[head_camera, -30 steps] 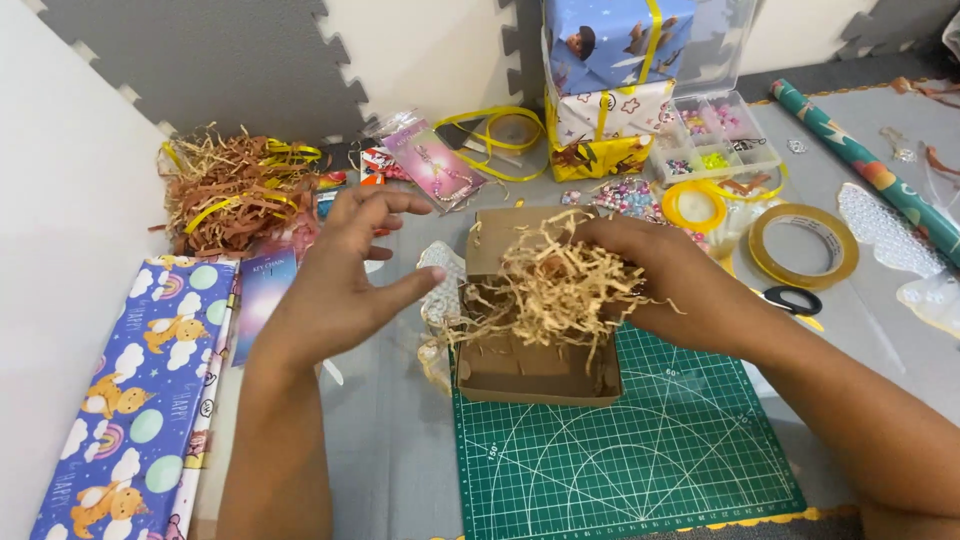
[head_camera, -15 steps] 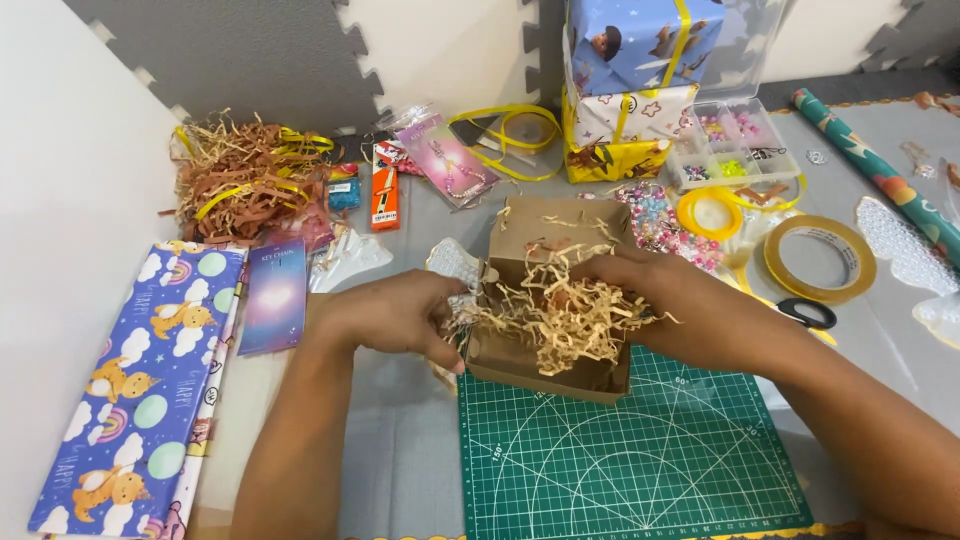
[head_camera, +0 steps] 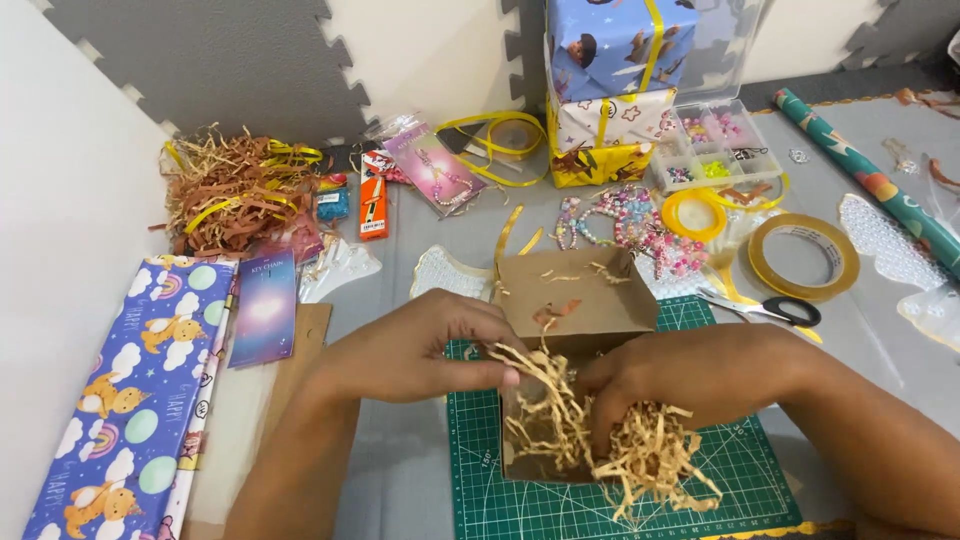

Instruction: The person is packing a keychain into a small cardboard box filled with shredded paper and then preparing to wrap the box in decorative paper.

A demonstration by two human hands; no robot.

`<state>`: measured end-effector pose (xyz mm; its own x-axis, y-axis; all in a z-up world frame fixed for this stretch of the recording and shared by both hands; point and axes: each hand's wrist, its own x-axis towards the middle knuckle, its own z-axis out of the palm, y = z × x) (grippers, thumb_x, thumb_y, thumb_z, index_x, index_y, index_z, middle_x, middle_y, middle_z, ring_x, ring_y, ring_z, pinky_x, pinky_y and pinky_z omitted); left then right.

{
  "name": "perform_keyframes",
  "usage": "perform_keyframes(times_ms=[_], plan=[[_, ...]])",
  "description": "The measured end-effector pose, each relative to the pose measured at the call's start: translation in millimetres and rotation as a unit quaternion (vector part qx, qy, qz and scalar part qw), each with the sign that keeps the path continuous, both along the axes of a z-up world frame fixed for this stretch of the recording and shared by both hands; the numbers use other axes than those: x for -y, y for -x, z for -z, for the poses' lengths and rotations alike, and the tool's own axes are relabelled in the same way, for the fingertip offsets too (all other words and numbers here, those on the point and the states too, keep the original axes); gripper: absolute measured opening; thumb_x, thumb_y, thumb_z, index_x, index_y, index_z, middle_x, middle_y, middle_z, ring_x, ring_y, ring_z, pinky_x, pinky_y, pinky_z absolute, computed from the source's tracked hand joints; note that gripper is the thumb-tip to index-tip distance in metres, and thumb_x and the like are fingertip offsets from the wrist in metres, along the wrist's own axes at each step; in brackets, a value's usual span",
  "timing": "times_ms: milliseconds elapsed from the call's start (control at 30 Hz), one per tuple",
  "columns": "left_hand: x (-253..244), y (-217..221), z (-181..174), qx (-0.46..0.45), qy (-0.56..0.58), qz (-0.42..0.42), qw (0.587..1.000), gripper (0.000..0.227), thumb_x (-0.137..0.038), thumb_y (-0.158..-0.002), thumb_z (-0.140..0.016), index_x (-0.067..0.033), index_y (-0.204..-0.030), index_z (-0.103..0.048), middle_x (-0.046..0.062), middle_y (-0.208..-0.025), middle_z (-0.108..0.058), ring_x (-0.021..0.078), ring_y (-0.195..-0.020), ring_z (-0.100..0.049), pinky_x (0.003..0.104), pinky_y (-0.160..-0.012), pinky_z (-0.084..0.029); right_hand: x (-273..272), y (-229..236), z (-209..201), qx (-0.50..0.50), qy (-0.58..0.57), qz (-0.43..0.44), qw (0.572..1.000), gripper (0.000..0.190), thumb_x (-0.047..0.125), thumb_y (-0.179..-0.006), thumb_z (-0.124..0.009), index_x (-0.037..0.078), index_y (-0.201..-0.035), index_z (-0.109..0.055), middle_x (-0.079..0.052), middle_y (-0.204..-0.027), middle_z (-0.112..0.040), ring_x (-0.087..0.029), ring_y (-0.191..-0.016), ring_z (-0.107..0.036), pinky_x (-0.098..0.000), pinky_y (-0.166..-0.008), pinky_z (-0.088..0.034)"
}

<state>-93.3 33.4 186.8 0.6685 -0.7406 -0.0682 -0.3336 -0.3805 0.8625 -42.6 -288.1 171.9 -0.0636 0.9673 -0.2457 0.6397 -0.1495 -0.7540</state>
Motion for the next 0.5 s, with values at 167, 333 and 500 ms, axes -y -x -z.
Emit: perform_keyframes(times_ms=[167,333,500], plan=[[16,8,16,0.161,-0.107,-0.009,0.981,0.055,-0.053,-0.091,-0.092,-0.0158,-0.131,-0.082,0.006,-0.137,-0.063,0.0293,-0.132,-0.061,0.044,-0.112,-0.047,8,17,-19,0.177,0.155,0.105,0.966,0.106,-0.011,-0.084,-0.068,0.036,-0.176,-0.045,-0.003,-0.163,-0.057,-0.05,-0.116,-0.072,-0.0657,-0.072,-0.052],[32,11,5,0.048,-0.012,-0.13,0.99,0.101,-0.063,-0.077,-0.091,-0.0177,-0.162,-0.06,0.004,-0.147,-0.07,0.0171,-0.123,-0.066,0.036,-0.107,-0.057,-1,25,-13,0.26,0.232,0.249,0.904,0.059,0.042,-0.106,-0.086,0.028,-0.136,-0.037,-0.012,-0.095,-0.079,-0.046,-0.092,-0.075,-0.0582,-0.072,-0.05],[30,4,24,0.164,-0.02,-0.137,0.977,0.035,-0.024,-0.111,-0.063,-0.0169,-0.143,-0.073,0.007,-0.138,-0.074,0.0252,-0.119,-0.076,0.041,-0.102,-0.056,6,29,-4,0.203,0.166,0.087,0.961,0.076,0.032,-0.1,-0.094,0.021,-0.16,-0.049,-0.008,-0.155,-0.057,-0.046,-0.12,-0.069,-0.0625,-0.096,-0.053]])
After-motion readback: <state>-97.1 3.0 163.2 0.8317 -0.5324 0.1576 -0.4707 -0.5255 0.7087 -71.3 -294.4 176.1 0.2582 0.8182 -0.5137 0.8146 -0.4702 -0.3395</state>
